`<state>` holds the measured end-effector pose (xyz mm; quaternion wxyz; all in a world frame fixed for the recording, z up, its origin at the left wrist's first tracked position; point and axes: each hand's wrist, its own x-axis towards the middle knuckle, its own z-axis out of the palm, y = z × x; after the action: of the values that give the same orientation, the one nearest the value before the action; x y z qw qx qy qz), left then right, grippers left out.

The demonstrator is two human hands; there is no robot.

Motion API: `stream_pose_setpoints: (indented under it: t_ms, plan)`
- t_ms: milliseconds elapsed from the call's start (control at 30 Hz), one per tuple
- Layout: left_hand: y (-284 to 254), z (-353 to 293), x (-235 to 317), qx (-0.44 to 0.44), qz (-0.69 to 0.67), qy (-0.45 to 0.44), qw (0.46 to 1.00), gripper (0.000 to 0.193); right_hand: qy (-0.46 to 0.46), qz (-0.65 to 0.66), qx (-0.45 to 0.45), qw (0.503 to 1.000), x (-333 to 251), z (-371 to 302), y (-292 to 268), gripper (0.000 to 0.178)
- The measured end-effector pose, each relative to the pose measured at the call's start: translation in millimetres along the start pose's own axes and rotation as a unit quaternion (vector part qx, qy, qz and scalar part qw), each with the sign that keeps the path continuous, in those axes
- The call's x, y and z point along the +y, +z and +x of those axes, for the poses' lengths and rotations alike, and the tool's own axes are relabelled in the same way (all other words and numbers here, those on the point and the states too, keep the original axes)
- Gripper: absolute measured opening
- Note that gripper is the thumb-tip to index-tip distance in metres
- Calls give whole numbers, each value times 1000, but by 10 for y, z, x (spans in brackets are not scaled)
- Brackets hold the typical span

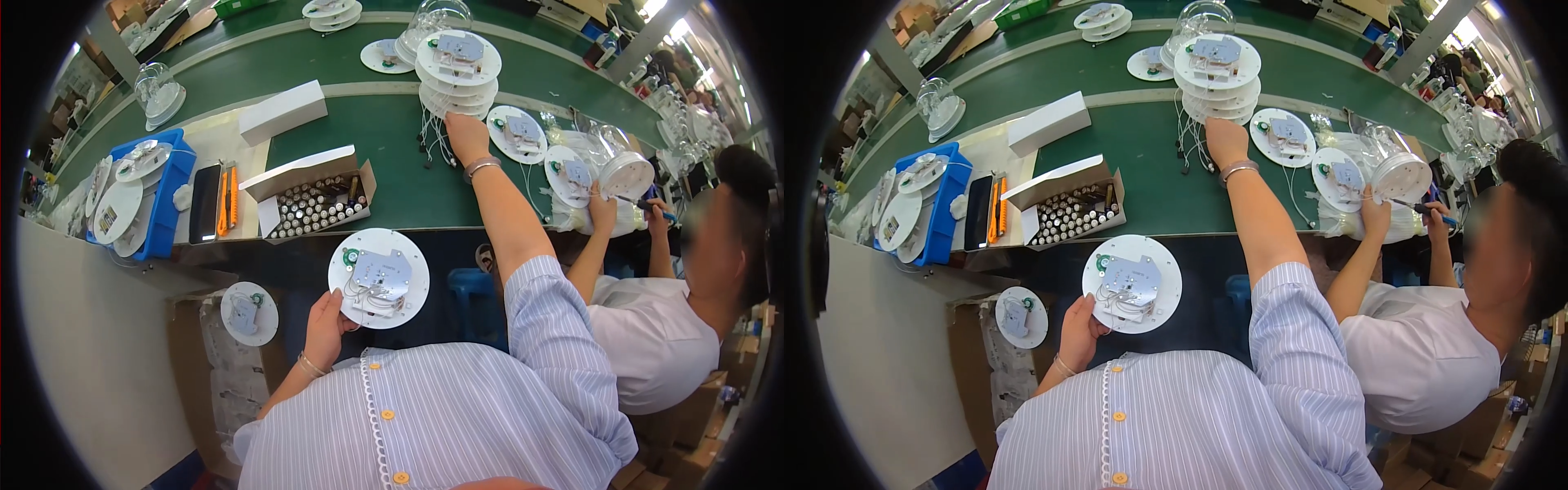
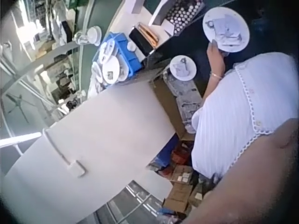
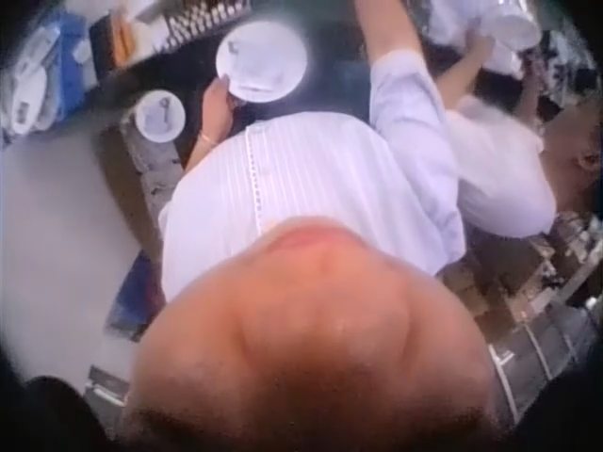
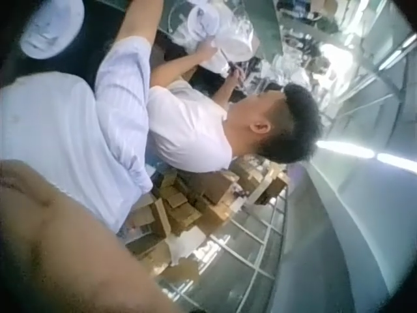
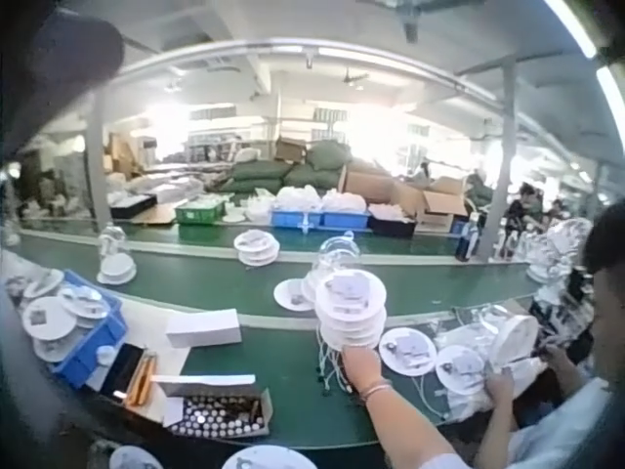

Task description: The recorder inserts AA batteries into the base of LED light fixtures and tests their functionality.

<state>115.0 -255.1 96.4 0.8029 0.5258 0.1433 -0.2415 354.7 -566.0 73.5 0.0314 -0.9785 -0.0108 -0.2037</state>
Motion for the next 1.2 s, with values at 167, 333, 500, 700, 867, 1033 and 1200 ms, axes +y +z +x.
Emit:
stream_pose_setpoints:
  t_ms: [167,333,500,700,867,1033,1200]
  plan:
    - [-85,-24,-52,8,-9,3,1000,29,-135,-83,-46,986,-5,82,-154,9]
    - [-46,-26,-3,17,-15,10,1000,29,-170,-92,-80,978,-15,100,-211,10]
    - [-27,-26,10,7,-25,6,1000,29,-167,-101,-89,977,-44,96,-205,10]
    - [-20,-13,25,1,-16,3,1000,29,-147,-98,-81,981,-98,65,-196,13]
    - [-24,5,29,0,-17,4,1000,28,-8,41,-63,997,-292,-65,-238,26]
    - [-7,-23,41,-8,-5,7,1000,28,91,229,-116,962,-258,-13,128,21]
    - [-50,-128,32,4,-7,31,999,28,281,596,-338,671,-431,121,-85,21]
